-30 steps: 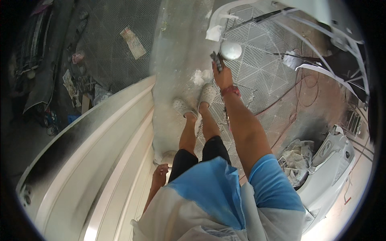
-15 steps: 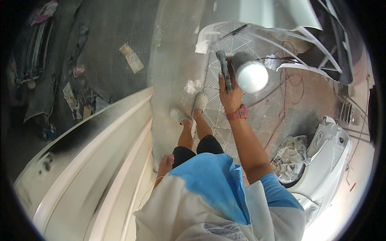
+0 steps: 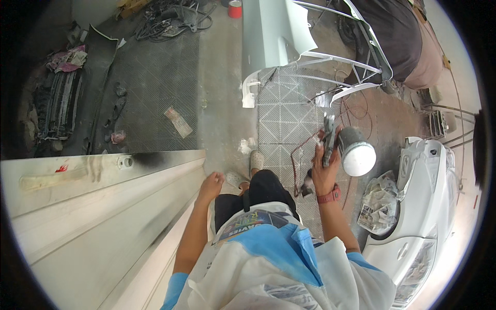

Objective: The person uses a spray gun to apply white paint to a car bumper mounted on a stand, then moves to spray paint the side of a white car. The person walks around the parts to cover different angles and surfaces.

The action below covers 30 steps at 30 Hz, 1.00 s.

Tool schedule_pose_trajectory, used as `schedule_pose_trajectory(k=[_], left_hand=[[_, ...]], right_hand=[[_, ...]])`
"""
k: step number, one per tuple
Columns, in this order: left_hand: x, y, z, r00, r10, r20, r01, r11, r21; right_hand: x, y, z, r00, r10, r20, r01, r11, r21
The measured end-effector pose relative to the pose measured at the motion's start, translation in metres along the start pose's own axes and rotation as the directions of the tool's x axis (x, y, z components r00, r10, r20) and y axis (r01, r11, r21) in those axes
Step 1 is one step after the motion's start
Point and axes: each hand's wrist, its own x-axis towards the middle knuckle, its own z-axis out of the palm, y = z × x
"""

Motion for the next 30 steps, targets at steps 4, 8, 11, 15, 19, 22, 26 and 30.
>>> schedule_pose_trajectory(k=[4, 8, 11, 15, 19, 22, 26, 30], left_hand=[[0.053, 0.065, -0.061, 0.99, 0.136, 0.019, -0.138, 0.983, 0.124], [0.09, 0.109, -0.112, 0.99, 0.139, 0.007, -0.134, 0.937, 0.322], [0.117, 0.122, -0.137, 0.996, 0.086, 0.024, -0.089, 0.91, 0.404], [0.158, 0.118, -0.158, 0.996, -0.048, 0.08, 0.005, 0.883, 0.469], [0.205, 0.101, -0.17, 0.975, -0.165, 0.146, 0.062, 0.841, 0.537], [0.245, 0.091, -0.18, 0.954, -0.226, 0.196, 0.069, 0.803, 0.591], [0.279, 0.075, -0.179, 0.966, -0.226, 0.128, 0.14, 0.868, 0.476], [0.317, 0.052, -0.178, 0.952, -0.282, 0.123, 0.249, 0.941, 0.229]], right_hand=[[-0.049, 0.029, -0.017, 0.995, 0.082, 0.062, -0.078, 0.995, -0.065], [-0.102, 0.076, -0.009, 0.993, 0.112, 0.038, -0.105, 0.983, -0.153], [-0.143, 0.104, -0.008, 0.93, 0.364, 0.047, -0.356, 0.926, -0.129], [-0.167, 0.139, 0.011, 0.841, 0.54, -0.027, -0.541, 0.838, -0.076], [-0.149, 0.161, 0.033, 0.834, 0.545, -0.088, -0.55, 0.834, -0.046], [-0.109, 0.17, 0.044, 0.838, 0.54, -0.075, -0.545, 0.833, -0.095], [-0.041, 0.18, 0.052, 0.952, 0.286, -0.111, -0.306, 0.892, -0.332], [0.02, 0.168, 0.063, 0.917, 0.376, -0.134, -0.399, 0.876, -0.273]])
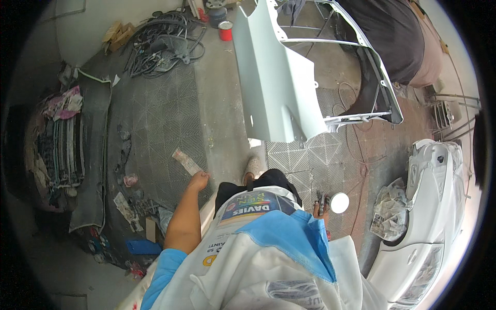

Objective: The person uses a spray gun to apply white paint to a car bumper mounted on a stand, then moves to spray paint the side of a white car. The person walks around the parts to cover different angles and surfaces.

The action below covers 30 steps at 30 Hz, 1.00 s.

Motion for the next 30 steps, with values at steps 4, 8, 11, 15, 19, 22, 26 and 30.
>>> schedule_pose_trajectory(k=[4, 8, 11, 15, 19, 22, 26, 30], left_hand=[[0.027, -0.007, -0.011, 0.995, -0.074, 0.06, 0.079, 0.993, -0.085], [0.057, 0.006, -0.04, 0.994, -0.066, 0.089, 0.071, 0.996, -0.061], [0.094, 0.026, -0.077, 0.994, -0.055, 0.091, 0.051, 0.998, 0.049], [0.155, 0.072, -0.13, 0.986, -0.075, 0.147, 0.065, 0.995, 0.071], [0.222, 0.132, -0.19, 0.977, 0.004, 0.213, -0.023, 0.996, 0.085], [0.275, 0.18, -0.24, 0.938, 0.106, 0.331, -0.174, 0.968, 0.183], [0.333, 0.238, -0.314, 0.873, 0.209, 0.441, -0.394, 0.834, 0.385], [0.366, 0.278, -0.385, 0.875, 0.215, 0.434, -0.435, 0.742, 0.51]], right_hand=[[0.033, -0.037, 0.014, 0.983, 0.181, -0.006, -0.177, 0.967, 0.181], [0.045, -0.049, 0.052, 0.928, 0.362, -0.092, -0.292, 0.858, 0.422], [0.046, -0.043, 0.083, 0.912, 0.325, -0.249, -0.248, 0.923, 0.294], [0.042, -0.074, 0.113, 0.815, 0.45, -0.365, -0.333, 0.88, 0.34], [0.044, -0.165, 0.127, 0.624, 0.679, -0.386, -0.437, 0.713, 0.549], [0.045, -0.243, 0.136, 0.493, 0.734, -0.467, -0.458, 0.675, 0.578], [0.037, -0.341, 0.164, 0.341, 0.772, -0.536, -0.453, 0.635, 0.626], [0.013, -0.42, 0.215, 0.25, 0.823, -0.51, -0.424, 0.567, 0.706]])
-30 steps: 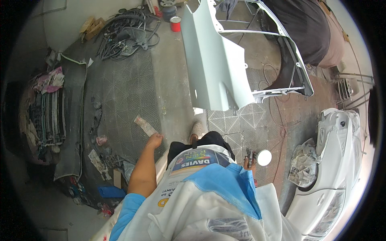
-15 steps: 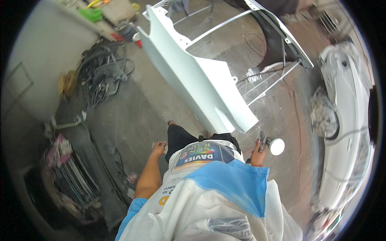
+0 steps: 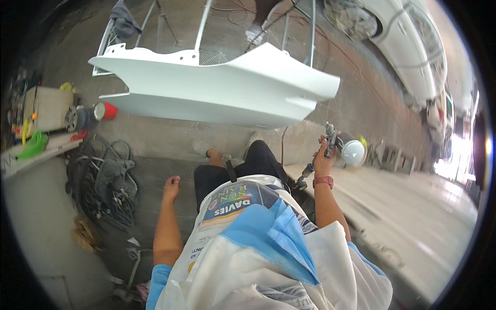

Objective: The person uses a spray gun to apply white paint to a car bumper mounted on a stand, then moves to spray paint the side of a white car. The person walks around the parts to cover different angles and surfaces.

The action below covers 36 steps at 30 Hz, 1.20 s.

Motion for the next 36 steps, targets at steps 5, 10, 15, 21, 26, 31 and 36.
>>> schedule_pose_trajectory(k=[5, 10, 15, 21, 26, 31, 36], left_hand=[[0.028, -0.026, -0.064, 0.995, 0.057, 0.079, -0.069, 0.986, 0.153], [0.039, -0.038, -0.062, 0.967, 0.215, 0.136, -0.236, 0.957, 0.166], [0.019, -0.044, -0.031, 0.908, 0.37, 0.198, -0.415, 0.862, 0.292], [-0.06, -0.084, -0.01, 0.854, 0.412, 0.318, -0.517, 0.743, 0.425], [-0.117, -0.074, -0.019, 0.799, 0.387, 0.46, -0.598, 0.592, 0.54], [-0.18, -0.035, 0.044, 0.328, 0.523, 0.786, -0.944, 0.159, 0.288], [-0.226, -0.019, 0.128, -0.077, 0.243, 0.967, -0.98, 0.158, -0.118]], right_hand=[[-0.117, 0.027, 0.017, 0.993, 0.111, -0.046, -0.106, 0.99, 0.097], [-0.225, 0.08, 0.03, 0.985, 0.173, 0.003, -0.173, 0.982, 0.073], [-0.335, 0.151, 0.031, 0.999, 0.024, -0.04, -0.026, 0.998, -0.051], [-0.442, 0.187, -0.006, 0.94, 0.324, 0.105, -0.33, 0.943, 0.037], [-0.447, 0.135, -0.041, 0.973, 0.17, 0.157, -0.165, 0.985, -0.042], [-0.373, 0.018, -0.065, 0.993, 0.063, 0.095, -0.09, 0.947, 0.309], [-0.271, -0.123, -0.072, 1.0, -0.03, 0.004, 0.025, 0.889, 0.458]])
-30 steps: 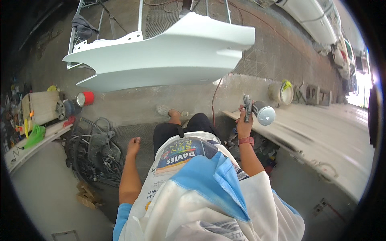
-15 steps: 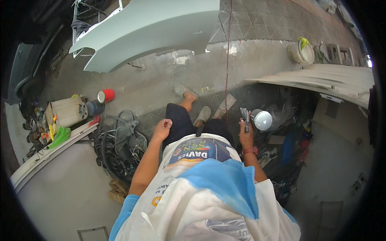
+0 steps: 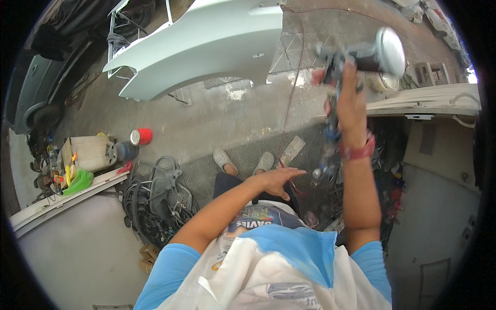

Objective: The person uses a spray gun to apply white paint to a car bumper mounted on a stand, then moves to spray paint the side of a white car. The person walks around the parts to cover different angles and surfaces.

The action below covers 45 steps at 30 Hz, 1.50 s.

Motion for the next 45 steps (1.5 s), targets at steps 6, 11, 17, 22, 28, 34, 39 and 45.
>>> schedule_pose_trajectory(k=[6, 11, 17, 22, 28, 34, 39, 45], left_hand=[[0.022, -0.03, -0.002, 0.98, -0.011, 0.198, 0.028, 0.996, -0.087], [-0.029, -0.056, -0.012, 0.983, -0.144, 0.113, 0.163, 0.97, -0.183], [-0.077, -0.049, -0.015, 0.987, -0.113, 0.113, 0.144, 0.936, -0.323], [-0.107, -0.037, -0.02, 0.951, -0.032, 0.309, 0.148, 0.922, -0.359], [-0.121, -0.025, -0.025, 0.818, 0.018, 0.574, 0.226, 0.909, -0.351], [-0.12, -0.033, -0.029, 0.853, -0.004, 0.522, 0.162, 0.953, -0.256], [-0.13, -0.044, -0.043, 0.912, -0.092, 0.4, 0.193, 0.956, -0.22], [-0.15, -0.065, -0.045, 0.925, -0.254, 0.281, 0.282, 0.957, -0.064]], right_hand=[[0.1, -0.121, 0.048, 0.976, -0.194, -0.098, 0.171, 0.964, -0.204], [0.189, -0.163, 0.065, 0.953, -0.256, -0.161, 0.18, 0.908, -0.379], [0.259, -0.17, 0.114, 0.943, -0.333, 0.018, 0.246, 0.657, -0.713], [0.235, -0.161, 0.201, 0.848, -0.357, 0.391, 0.521, 0.426, -0.74], [0.155, -0.177, 0.27, 0.91, -0.044, 0.412, 0.199, 0.918, -0.342], [0.161, -0.163, 0.207, 0.979, 0.0, 0.206, 0.072, 0.937, -0.341], [0.215, -0.136, 0.112, 0.991, -0.111, -0.08, 0.059, 0.875, -0.48], [0.216, -0.102, 0.067, 0.955, -0.17, -0.241, -0.016, 0.787, -0.616]])
